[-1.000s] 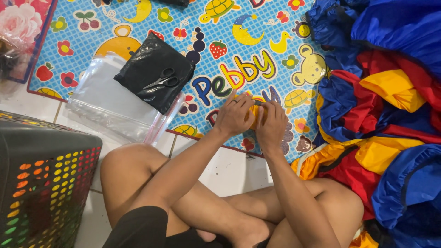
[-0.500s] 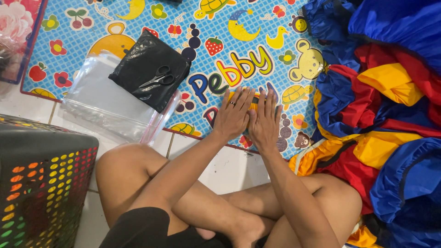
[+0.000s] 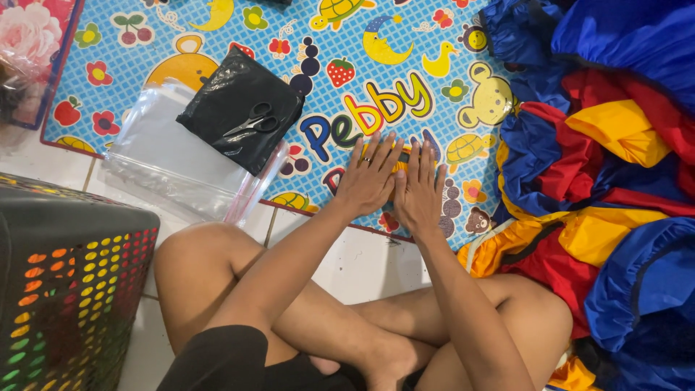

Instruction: The person folds a yellow garment and places it into a clear plastic bag. They then seal the bag and set it aside.

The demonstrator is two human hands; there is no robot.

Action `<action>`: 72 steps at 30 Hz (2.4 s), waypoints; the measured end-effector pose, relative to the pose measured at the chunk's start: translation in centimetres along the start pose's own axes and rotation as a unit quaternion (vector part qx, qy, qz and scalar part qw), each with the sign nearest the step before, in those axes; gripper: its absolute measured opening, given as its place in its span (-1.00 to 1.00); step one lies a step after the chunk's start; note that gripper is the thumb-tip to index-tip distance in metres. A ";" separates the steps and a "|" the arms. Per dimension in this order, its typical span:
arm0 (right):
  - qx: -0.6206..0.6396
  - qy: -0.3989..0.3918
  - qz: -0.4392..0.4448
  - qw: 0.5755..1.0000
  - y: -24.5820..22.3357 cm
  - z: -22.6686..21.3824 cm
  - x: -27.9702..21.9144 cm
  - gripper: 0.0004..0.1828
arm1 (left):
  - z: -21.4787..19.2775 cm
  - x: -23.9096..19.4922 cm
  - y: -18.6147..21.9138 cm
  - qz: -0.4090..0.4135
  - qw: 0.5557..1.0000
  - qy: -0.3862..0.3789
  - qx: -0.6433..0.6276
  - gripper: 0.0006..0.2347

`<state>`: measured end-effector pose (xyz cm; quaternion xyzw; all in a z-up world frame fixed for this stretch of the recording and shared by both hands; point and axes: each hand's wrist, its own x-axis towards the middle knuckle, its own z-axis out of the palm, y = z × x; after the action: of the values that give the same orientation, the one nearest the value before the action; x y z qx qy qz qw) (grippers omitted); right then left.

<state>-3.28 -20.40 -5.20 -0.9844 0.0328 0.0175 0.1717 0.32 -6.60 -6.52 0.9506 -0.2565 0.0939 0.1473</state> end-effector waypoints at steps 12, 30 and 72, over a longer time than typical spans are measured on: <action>0.046 -0.058 0.007 0.997 2.1 -2.2 -0.1 -0.54 | -1.0 1.7 -1.4 -0.016 0.974 -0.203 -0.105 -0.69; 0.222 -0.257 0.097 0.936 -1.7 -10.2 -0.7 -0.58 | -7.3 2.0 0.0 -0.062 0.920 -0.345 -0.177 -0.66; -0.002 0.148 0.052 0.988 3.3 -2.0 0.4 -0.85 | -2.7 0.5 -1.2 0.084 0.996 -0.034 0.015 -0.65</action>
<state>-3.08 -24.23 -4.46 -0.9735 0.1088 -0.1192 0.1622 1.10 -4.90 -4.12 0.9304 -0.3390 0.0771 0.1162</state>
